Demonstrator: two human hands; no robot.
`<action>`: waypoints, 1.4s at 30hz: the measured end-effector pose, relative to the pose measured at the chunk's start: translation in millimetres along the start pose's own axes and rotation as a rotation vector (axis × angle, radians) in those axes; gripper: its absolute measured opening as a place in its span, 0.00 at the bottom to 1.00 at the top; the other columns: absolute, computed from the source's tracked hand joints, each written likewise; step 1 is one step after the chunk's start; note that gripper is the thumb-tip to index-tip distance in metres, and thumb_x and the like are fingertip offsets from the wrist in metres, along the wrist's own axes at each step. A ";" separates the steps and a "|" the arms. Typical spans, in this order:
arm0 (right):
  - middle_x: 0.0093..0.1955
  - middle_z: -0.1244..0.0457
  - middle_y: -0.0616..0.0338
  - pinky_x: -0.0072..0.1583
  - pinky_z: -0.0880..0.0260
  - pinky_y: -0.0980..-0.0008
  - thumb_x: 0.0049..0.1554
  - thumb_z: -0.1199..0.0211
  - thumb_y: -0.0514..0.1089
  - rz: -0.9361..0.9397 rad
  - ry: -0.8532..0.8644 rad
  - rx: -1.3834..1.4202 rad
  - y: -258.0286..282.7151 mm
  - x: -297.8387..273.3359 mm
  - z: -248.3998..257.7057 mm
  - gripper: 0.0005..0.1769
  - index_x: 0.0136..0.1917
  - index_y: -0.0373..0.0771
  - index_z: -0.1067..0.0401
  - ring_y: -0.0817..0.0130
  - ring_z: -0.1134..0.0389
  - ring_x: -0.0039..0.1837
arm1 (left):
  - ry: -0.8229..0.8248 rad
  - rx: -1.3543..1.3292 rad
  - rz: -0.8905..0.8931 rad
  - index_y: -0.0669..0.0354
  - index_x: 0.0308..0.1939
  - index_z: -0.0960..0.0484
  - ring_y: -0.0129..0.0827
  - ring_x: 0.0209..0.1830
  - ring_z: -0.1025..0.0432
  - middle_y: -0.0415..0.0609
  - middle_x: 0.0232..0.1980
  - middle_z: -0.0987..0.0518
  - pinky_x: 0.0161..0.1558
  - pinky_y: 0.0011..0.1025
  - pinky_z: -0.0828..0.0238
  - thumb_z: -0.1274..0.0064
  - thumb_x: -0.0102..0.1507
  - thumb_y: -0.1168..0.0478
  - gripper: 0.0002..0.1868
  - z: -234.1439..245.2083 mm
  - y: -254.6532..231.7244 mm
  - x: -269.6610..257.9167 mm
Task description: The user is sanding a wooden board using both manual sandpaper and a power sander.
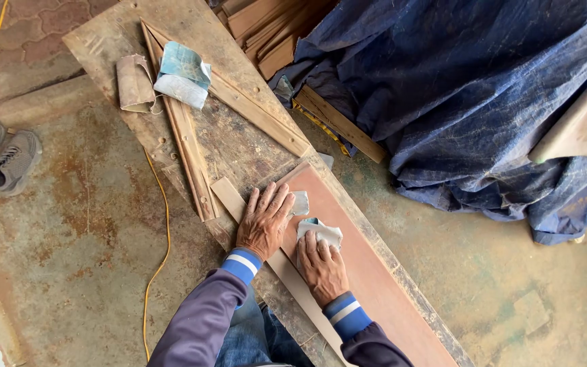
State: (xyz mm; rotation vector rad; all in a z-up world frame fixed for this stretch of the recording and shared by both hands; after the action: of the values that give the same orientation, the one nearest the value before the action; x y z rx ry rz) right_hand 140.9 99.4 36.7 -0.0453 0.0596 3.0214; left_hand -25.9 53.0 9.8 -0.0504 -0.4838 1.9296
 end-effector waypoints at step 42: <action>0.70 0.42 0.40 0.56 0.27 0.59 0.57 0.48 0.38 -0.097 0.088 -0.125 13.1 -23.3 -21.2 0.27 0.70 0.33 0.35 0.54 0.37 0.59 | -0.003 -0.045 0.006 0.56 0.73 0.32 0.50 0.81 0.49 0.51 0.80 0.41 0.77 0.55 0.58 0.56 0.70 0.53 0.28 -7.8 2.5 1.2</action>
State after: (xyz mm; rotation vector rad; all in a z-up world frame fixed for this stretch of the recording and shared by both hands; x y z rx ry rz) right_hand 163.0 82.8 16.8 -0.1875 -0.1197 2.9213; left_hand -26.6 55.7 2.0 -0.0782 -0.5293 1.9249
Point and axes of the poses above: each hand's wrist, its own x-axis towards the middle knuckle, its own z-axis out of the back of the hand, y = z × x, the point moved 6 cm from there along x, towards the middle knuckle
